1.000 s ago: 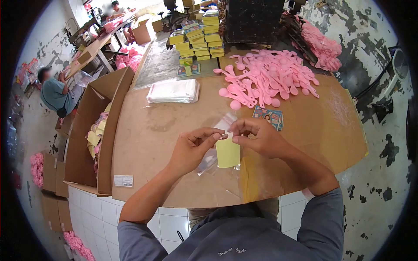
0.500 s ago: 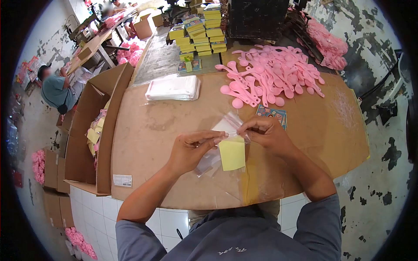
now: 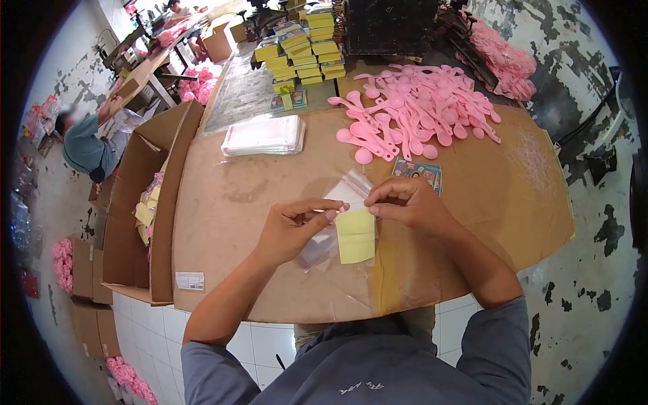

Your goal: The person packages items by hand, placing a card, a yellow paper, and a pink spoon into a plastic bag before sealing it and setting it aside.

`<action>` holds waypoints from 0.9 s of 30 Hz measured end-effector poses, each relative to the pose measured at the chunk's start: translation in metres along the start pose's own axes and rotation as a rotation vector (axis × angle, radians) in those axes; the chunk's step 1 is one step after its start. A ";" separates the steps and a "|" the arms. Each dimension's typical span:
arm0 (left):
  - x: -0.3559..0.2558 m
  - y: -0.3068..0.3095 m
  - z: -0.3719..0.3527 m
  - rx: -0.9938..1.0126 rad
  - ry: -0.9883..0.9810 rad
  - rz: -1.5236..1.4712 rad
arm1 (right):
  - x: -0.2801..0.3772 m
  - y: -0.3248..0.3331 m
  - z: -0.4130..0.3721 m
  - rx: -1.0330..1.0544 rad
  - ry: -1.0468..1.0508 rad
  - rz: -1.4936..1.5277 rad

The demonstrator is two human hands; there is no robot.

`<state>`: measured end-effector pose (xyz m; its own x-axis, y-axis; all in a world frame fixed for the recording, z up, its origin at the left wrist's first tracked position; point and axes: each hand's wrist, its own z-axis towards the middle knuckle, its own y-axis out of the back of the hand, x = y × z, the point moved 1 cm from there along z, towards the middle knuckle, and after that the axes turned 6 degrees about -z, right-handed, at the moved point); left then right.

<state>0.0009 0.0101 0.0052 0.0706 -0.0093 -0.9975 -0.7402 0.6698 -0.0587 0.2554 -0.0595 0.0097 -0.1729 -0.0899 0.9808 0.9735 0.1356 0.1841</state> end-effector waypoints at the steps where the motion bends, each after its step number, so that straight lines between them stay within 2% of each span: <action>1: 0.000 -0.001 0.000 -0.008 0.024 0.000 | -0.002 0.000 0.000 -0.002 -0.004 0.017; 13: 0.002 -0.001 0.001 -0.020 0.039 -0.009 | -0.010 -0.002 0.002 -0.009 0.042 0.010; 16: 0.001 -0.002 0.000 -0.042 0.009 -0.012 | -0.006 -0.009 0.001 -0.074 0.066 0.032; 19: 0.004 0.004 0.000 -0.041 -0.025 -0.022 | 0.003 -0.013 -0.005 0.069 0.090 -0.100; 22: -0.009 -0.001 -0.001 -0.076 -0.088 -0.091 | -0.012 -0.013 -0.004 0.179 -0.049 0.016; 25: -0.016 -0.017 0.000 -0.176 -0.148 -0.221 | -0.008 -0.009 -0.004 0.152 0.007 0.007; 27: -0.009 -0.005 -0.002 -0.013 -0.011 -0.133 | -0.001 -0.008 -0.004 0.125 0.024 0.050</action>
<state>0.0030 0.0051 0.0146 0.1758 -0.0893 -0.9804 -0.7327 0.6533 -0.1908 0.2485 -0.0643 0.0074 -0.1193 -0.1029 0.9875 0.9544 0.2624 0.1426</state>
